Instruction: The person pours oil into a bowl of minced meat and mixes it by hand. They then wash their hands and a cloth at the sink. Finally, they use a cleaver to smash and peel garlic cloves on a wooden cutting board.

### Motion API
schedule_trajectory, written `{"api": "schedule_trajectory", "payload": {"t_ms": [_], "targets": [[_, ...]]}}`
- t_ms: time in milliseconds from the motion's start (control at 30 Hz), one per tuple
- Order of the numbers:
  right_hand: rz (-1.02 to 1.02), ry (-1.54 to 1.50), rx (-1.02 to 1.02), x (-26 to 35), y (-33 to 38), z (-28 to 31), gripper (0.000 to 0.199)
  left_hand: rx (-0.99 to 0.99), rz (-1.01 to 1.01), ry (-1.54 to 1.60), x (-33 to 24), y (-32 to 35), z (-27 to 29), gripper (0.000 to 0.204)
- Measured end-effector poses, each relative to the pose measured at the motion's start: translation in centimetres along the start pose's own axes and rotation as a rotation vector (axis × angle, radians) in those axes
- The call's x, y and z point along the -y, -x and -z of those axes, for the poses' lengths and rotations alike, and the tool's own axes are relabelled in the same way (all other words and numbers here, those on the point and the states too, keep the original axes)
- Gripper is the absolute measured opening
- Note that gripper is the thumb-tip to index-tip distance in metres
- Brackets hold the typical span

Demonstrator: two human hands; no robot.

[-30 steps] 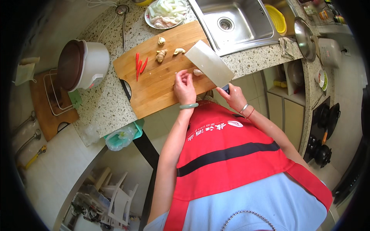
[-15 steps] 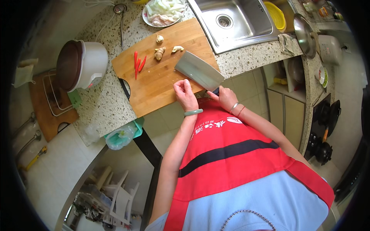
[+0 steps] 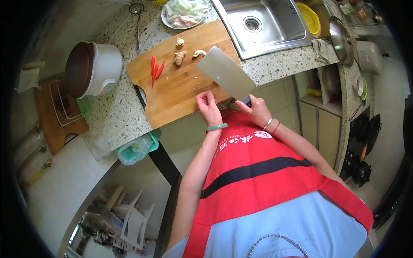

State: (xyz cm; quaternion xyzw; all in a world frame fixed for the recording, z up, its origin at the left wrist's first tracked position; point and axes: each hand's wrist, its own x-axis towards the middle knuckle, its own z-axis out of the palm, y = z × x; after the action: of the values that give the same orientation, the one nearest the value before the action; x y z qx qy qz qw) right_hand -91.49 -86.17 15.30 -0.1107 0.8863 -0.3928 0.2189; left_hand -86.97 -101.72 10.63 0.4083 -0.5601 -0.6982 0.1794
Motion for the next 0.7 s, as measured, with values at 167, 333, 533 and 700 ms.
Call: {"api": "schedule_trajectory", "payload": {"t_ms": [167,333,533,700], "targets": [[-0.149,0.016,-0.076,-0.2,-1.7,1.2,0.045,0.094,-0.137,-0.144,-0.8,-2.0,-1.1,0.016],[-0.074,0.016,-0.094,0.1,-2.9,1.6,0.045,0.229,-0.536,-0.685,-2.0,-4.5,-2.2,0.021],[-0.092,-0.002,-0.116,0.4,-2.8,1.5,0.041,0.24,-0.515,-0.7,-4.4,-7.0,-3.0,0.016],[-0.058,0.056,-0.107,-0.6,-1.7,1.5,0.041,-0.014,-0.706,-1.037,-8.7,-15.1,-2.9,0.022]]}}
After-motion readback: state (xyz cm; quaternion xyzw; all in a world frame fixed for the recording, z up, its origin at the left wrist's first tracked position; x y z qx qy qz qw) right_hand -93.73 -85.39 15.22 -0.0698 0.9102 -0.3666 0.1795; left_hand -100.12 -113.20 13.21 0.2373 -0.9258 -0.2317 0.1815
